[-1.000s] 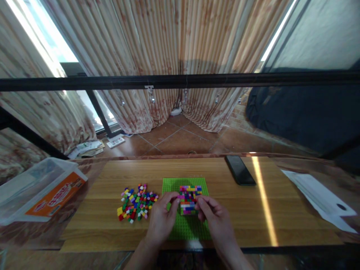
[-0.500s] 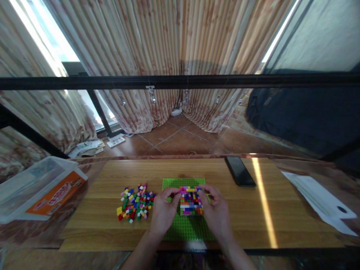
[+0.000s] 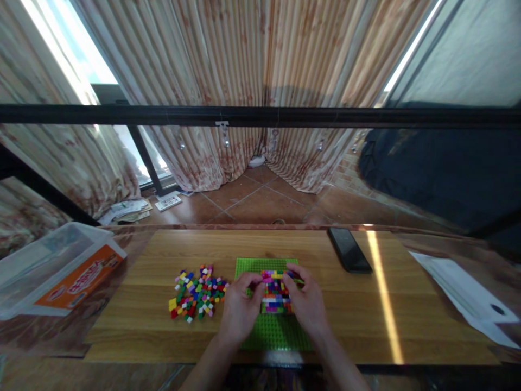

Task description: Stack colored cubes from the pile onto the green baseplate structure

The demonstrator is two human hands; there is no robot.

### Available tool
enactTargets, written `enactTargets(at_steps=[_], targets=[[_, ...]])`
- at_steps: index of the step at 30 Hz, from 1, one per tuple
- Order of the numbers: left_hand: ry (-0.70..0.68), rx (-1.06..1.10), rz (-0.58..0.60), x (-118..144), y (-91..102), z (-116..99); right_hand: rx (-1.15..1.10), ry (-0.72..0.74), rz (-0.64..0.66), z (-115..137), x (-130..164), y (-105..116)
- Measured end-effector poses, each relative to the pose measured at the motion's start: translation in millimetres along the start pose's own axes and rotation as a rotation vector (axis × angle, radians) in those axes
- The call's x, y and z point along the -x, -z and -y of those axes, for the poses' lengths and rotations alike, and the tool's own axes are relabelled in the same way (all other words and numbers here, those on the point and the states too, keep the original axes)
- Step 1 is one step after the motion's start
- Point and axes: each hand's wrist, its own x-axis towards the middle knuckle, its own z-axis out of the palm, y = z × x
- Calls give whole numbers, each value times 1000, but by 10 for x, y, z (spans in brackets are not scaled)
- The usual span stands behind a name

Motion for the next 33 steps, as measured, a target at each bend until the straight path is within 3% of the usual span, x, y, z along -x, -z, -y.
enactTargets(at_steps=[8,18,33], targets=[[-78,-318,-17,64,-108,-190,-133,-98,-24,-70,-12,29],[-111,-349,26,-71,-166,-175,-160,-79,10,-39,-31,27],[-43,-252,-87,-66,-150,-162,-83,-74,-8,-60,-34,-54]])
